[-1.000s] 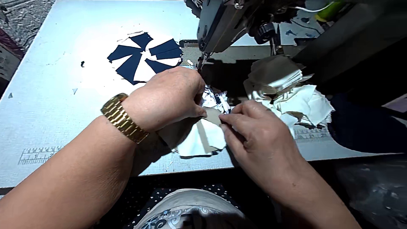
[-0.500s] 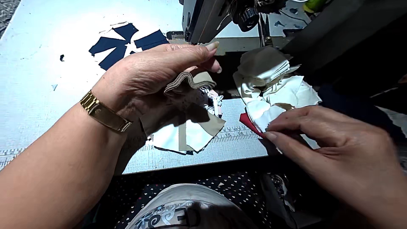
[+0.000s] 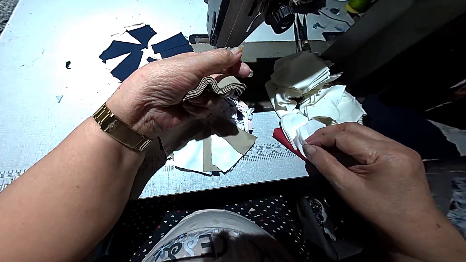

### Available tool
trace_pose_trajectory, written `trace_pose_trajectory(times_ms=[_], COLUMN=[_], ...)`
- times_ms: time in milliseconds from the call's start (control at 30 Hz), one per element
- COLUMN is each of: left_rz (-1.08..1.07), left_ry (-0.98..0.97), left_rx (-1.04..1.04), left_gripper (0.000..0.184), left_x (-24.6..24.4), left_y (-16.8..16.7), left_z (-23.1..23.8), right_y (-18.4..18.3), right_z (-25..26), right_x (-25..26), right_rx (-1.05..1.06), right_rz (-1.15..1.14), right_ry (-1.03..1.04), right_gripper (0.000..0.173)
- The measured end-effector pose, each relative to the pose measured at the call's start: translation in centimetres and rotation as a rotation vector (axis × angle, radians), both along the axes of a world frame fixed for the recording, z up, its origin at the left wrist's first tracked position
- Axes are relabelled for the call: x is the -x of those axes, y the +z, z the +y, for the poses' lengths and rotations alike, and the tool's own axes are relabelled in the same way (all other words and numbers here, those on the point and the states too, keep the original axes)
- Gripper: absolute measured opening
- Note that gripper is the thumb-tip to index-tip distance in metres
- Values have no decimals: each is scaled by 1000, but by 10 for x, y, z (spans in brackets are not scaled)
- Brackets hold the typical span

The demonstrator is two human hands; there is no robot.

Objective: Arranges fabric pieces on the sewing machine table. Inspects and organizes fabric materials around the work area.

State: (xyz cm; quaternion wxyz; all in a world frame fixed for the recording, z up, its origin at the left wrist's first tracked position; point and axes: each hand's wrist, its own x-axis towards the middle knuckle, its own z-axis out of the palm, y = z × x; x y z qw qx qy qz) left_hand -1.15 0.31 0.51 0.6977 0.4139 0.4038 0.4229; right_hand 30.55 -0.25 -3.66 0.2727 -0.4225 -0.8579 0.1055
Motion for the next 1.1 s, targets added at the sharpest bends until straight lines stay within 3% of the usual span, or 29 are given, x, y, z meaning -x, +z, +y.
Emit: trace_pose_trajectory(times_ms=[200,433,633,767,900,1000,1100], left_rz=[80,171,138,95,98,58,85], left_ry=[-21,-10,-7,-71,-281,-367,-358], left_rx=[-84,-151,-164,-193,-313,-298,-300], left_gripper=[34,30,27,26,33,18,18], left_x=[-2,-1,0,-1,-5,-6,2], left_y=[1,0,-1,0,-2,-3,-1], left_z=[0,0,2,0,-4,-6,-1], right_y=[0,7,6,30,39,40,34], right_z=[5,20,46,38,25,13,10], right_x=[-5,-8,-28,14,61,79,80], right_rx=[101,36,-1,74,86,104,105], right_rz=[64,94,289,587,734,733,733], right_ry=[-68,-220,-65,150,331,328,290], right_gripper=[19,23,20,22,24,25,25])
